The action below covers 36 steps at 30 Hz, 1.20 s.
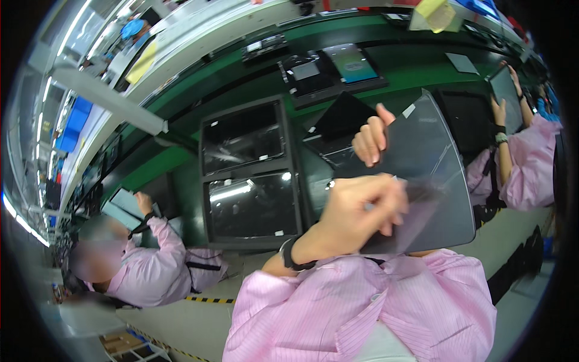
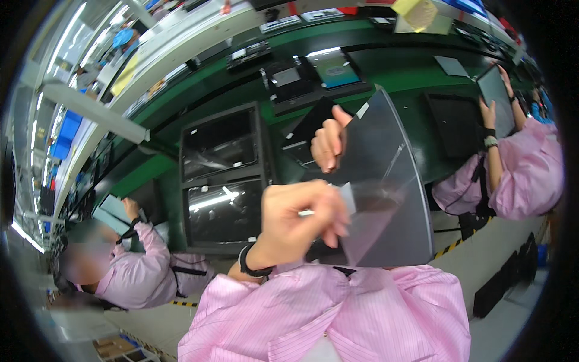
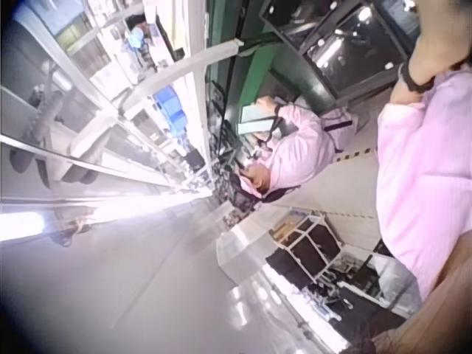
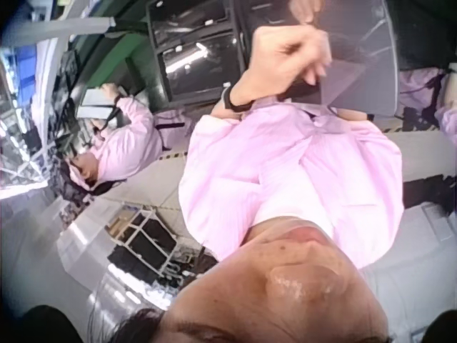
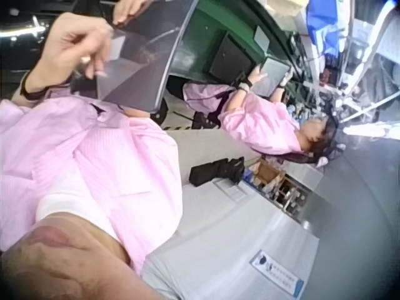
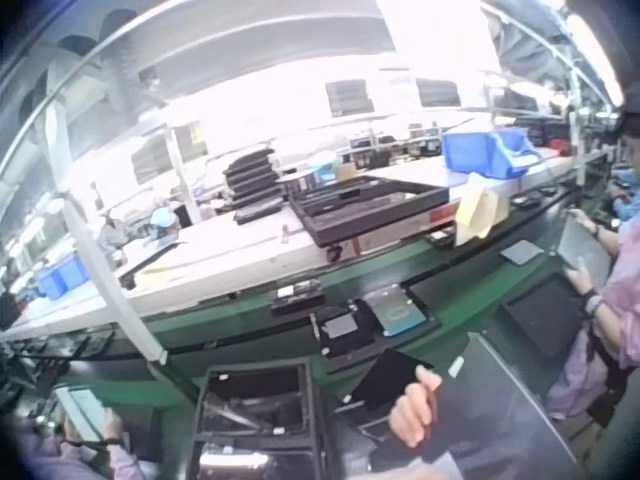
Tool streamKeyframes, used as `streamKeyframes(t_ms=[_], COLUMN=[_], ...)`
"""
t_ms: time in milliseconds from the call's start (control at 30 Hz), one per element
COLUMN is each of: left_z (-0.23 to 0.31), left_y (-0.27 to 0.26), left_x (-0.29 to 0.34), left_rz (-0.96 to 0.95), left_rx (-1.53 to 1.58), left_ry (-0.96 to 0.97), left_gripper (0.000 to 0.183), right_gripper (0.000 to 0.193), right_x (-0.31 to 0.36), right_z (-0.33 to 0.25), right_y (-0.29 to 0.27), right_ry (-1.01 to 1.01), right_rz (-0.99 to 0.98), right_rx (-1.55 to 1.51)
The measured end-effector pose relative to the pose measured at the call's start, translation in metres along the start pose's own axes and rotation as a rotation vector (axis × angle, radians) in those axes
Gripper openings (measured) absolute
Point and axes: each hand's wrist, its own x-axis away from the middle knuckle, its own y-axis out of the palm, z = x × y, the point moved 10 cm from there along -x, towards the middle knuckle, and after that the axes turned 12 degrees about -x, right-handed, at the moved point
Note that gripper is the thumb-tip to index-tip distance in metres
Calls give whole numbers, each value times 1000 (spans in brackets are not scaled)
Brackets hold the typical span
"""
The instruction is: Processing tablet devices on an assembly line, including peeling protective films and sorting.
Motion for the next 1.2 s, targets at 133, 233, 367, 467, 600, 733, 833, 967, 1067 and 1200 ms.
streamKeyframes(t_ms=[133, 233, 367, 467, 600, 733, 833, 967, 1067, 1200], left_z=[-57, -66, -68, -62, -46, -26, -3, 17, 61, 112], left_y=[-36, -47, -57, -61, -67, -85, -81, -81, -68, 17], left_x=[18, 33, 44, 42, 15, -12, -30, -29, -8, 59], left_rz=[219, 317, 371, 396, 322, 294, 256, 304, 280, 81], left_rx=[-39, -15, -34, -59, -47, -103, -130, -160, -307, -667], left_ry=[-253, -308, -261, -254, -234, -126, -22, 18, 317, 1022], left_gripper=[38, 40, 41, 43, 43, 42, 42, 40, 38, 25], right_gripper=[60, 63, 68, 67, 61, 57, 57, 57, 57, 59], right_x=[-6, -5, -4, -6, -12, -30, -32, -37, -31, 4], right_z=[-11, -22, -22, -22, -36, -32, -48, -54, -62, -93], right_y=[28, 47, 58, 63, 63, 56, 54, 22, -3, -7], right_ry=[-138, -180, -220, -222, -257, -246, -374, -431, -457, -465], right_rz=[-187, -321, -269, -345, -603, -959, -816, -524, -323, 205], right_rx=[-197, -157, -209, -251, -244, -268, -387, -184, -48, 310])
